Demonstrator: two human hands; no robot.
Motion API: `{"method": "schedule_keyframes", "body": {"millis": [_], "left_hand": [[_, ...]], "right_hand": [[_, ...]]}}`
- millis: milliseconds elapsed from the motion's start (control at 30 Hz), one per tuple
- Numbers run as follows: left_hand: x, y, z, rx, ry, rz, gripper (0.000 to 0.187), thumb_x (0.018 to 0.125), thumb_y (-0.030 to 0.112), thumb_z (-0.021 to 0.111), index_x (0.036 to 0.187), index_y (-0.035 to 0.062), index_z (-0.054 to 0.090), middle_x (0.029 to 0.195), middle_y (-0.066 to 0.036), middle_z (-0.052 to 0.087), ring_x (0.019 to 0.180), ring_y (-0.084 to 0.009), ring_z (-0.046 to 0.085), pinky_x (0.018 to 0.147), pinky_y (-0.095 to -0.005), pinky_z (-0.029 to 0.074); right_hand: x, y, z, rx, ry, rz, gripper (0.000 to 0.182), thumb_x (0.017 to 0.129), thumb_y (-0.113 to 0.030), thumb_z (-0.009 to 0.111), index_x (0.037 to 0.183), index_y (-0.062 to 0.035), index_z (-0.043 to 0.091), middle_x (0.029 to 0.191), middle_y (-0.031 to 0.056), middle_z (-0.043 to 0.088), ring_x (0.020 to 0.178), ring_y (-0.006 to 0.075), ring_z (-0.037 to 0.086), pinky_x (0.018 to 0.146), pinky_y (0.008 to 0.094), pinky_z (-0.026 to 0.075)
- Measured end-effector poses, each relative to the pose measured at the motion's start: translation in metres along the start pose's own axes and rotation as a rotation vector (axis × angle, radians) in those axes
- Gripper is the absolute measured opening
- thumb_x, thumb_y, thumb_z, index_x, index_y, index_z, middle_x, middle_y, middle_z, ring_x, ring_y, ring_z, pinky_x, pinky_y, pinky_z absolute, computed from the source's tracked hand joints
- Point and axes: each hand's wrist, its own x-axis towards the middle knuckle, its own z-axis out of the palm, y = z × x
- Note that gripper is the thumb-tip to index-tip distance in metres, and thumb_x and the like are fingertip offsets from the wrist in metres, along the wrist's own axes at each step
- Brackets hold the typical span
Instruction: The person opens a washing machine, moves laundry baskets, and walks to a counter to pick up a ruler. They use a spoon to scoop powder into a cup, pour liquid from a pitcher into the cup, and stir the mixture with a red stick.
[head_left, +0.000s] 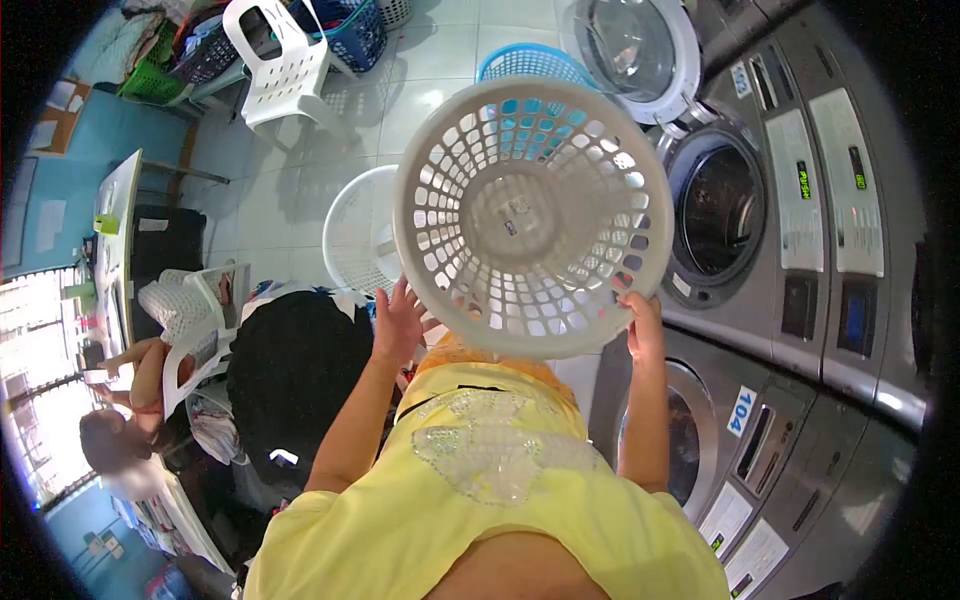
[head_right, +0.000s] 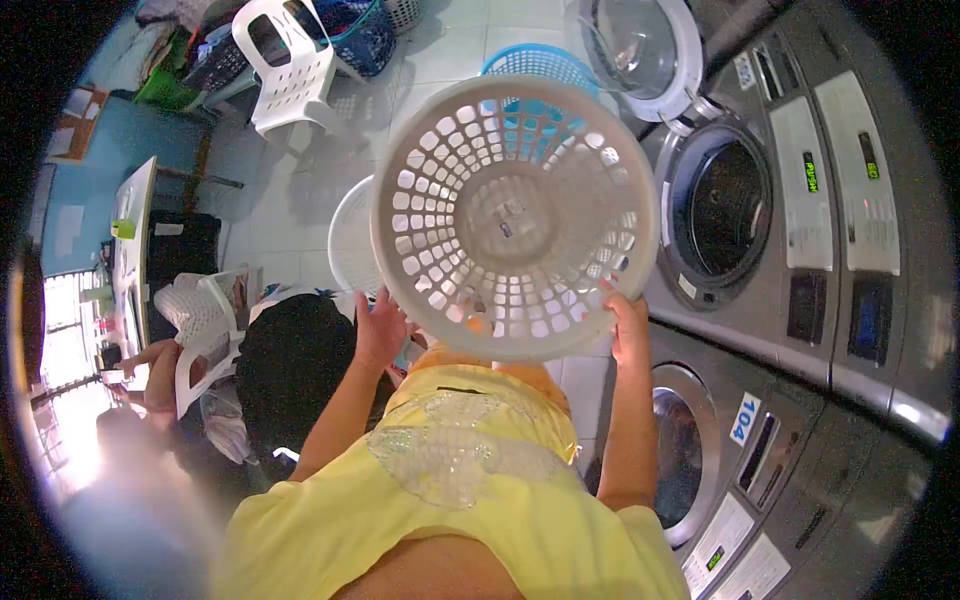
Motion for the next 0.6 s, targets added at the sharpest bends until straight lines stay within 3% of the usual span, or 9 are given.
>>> {"method": "schedule_keyframes", "body": {"millis": [67, 100, 133, 200, 233, 333, 400, 467, 600], "left_hand": [[0.011, 0.026, 0.014, 0.126, -0.146, 0.014, 0.077, 0.078, 0.062, 0.034, 0.131, 0.011, 0.014, 0.134, -0.009, 0.023, 0.12, -0.0274, 0.027, 0.09, -0.0459, 0.033], [0.026, 0.028, -0.001, 0.174, -0.072, -0.058, 0.069, 0.08, 0.047, 0.046, 0.13, 0.0096, 0.017, 0.131, -0.011, 0.029, 0.116, -0.0287, 0.035, 0.088, -0.044, 0.036], [0.031, 0.03, -0.005, 0.175, -0.064, -0.064, 0.069, 0.08, 0.047, 0.046, 0.13, 0.0096, 0.017, 0.131, -0.011, 0.029, 0.116, -0.0287, 0.035, 0.088, -0.044, 0.036], [0.043, 0.041, 0.007, 0.259, 0.161, -0.174, 0.065, 0.077, 0.027, 0.057, 0.129, 0.0115, 0.02, 0.124, -0.013, 0.037, 0.108, -0.0291, 0.044, 0.085, -0.041, 0.04], [0.049, 0.046, 0.009, 0.135, 0.199, -0.179, 0.065, 0.072, 0.006, 0.054, 0.128, 0.0137, 0.021, 0.119, -0.015, 0.042, 0.102, -0.0298, 0.049, 0.083, -0.0404, 0.042], [0.063, 0.061, 0.029, 0.039, 0.129, -0.072, 0.069, 0.068, -0.002, 0.047, 0.129, 0.0141, 0.019, 0.12, -0.017, 0.041, 0.105, -0.0325, 0.047, 0.084, -0.041, 0.042], [0.08, 0.06, 0.03, -0.004, 0.133, -0.063, 0.072, 0.064, -0.006, 0.042, 0.129, 0.0151, 0.018, 0.122, -0.019, 0.038, 0.107, -0.0353, 0.045, 0.088, -0.041, 0.04], [0.108, 0.067, 0.051, -0.081, 0.072, 0.045, 0.071, 0.065, -0.003, 0.044, 0.128, 0.0156, 0.02, 0.121, -0.021, 0.037, 0.111, -0.0364, 0.04, 0.09, -0.0408, 0.04], [0.174, 0.072, 0.083, -0.067, 0.029, 0.123, 0.069, 0.065, -0.004, 0.045, 0.127, 0.0162, 0.023, 0.123, -0.02, 0.035, 0.113, -0.0368, 0.037, 0.094, -0.0441, 0.034]], "right_hand": [[0.027, -0.007, 0.03, -0.04, -0.012, -0.018, 0.045, 0.065, -0.004, 0.05, 0.109, 0.0048, 0.042, 0.104, 0.0139, 0.051, 0.088, 0.0192, 0.051, 0.058, 0.0332, 0.051], [0.038, -0.009, 0.04, -0.074, -0.019, 0.003, 0.047, 0.065, -0.004, 0.05, 0.11, 0.0053, 0.042, 0.105, 0.014, 0.051, 0.089, 0.0186, 0.051, 0.058, 0.0322, 0.051], [0.045, -0.011, 0.05, -0.104, -0.024, 0.019, 0.048, 0.065, -0.005, 0.051, 0.111, 0.0057, 0.041, 0.106, 0.0142, 0.05, 0.09, 0.018, 0.05, 0.058, 0.0312, 0.05], [0.052, -0.021, 0.07, -0.164, -0.044, -0.002, 0.048, 0.066, -0.007, 0.052, 0.112, 0.0063, 0.041, 0.107, 0.0144, 0.05, 0.09, 0.0182, 0.05, 0.061, 0.0308, 0.05], [0.057, -0.033, 0.08, -0.23, -0.069, -0.034, 0.049, 0.067, -0.009, 0.053, 0.112, 0.0068, 0.04, 0.108, 0.0146, 0.05, 0.091, 0.0184, 0.05, 0.063, 0.0305, 0.049], [0.066, -0.084, 0.102, -0.376, -0.142, -0.016, 0.05, 0.072, -0.014, 0.055, 0.116, 0.0044, 0.039, 0.114, 0.0144, 0.047, 0.099, 0.022, 0.048, 0.082, 0.0325, 0.043], [0.072, -0.116, 0.108, -0.588, -0.213, -0.395, 0.046, 0.077, -0.017, 0.051, 0.118, 0.0006, 0.04, 0.117, 0.0134, 0.046, 0.105, 0.0229, 0.045, 0.092, 0.0341, 0.034], [0.059, -0.172, 0.12, -0.72, -0.245, -0.733, 0.068, 0.076, -0.049, 0.047, 0.122, -0.0001, 0.037, 0.125, 0.0166, 0.039, 0.116, 0.0251, 0.036, 0.093, 0.036, 0.027], [0.007, -0.256, 0.135, -0.119, -0.821, -0.902, 0.074, 0.076, -0.06, 0.038, 0.124, -0.0036, 0.034, 0.125, 0.0144, 0.039, 0.116, 0.0302, 0.034, 0.091, 0.0392, 0.028]]}}
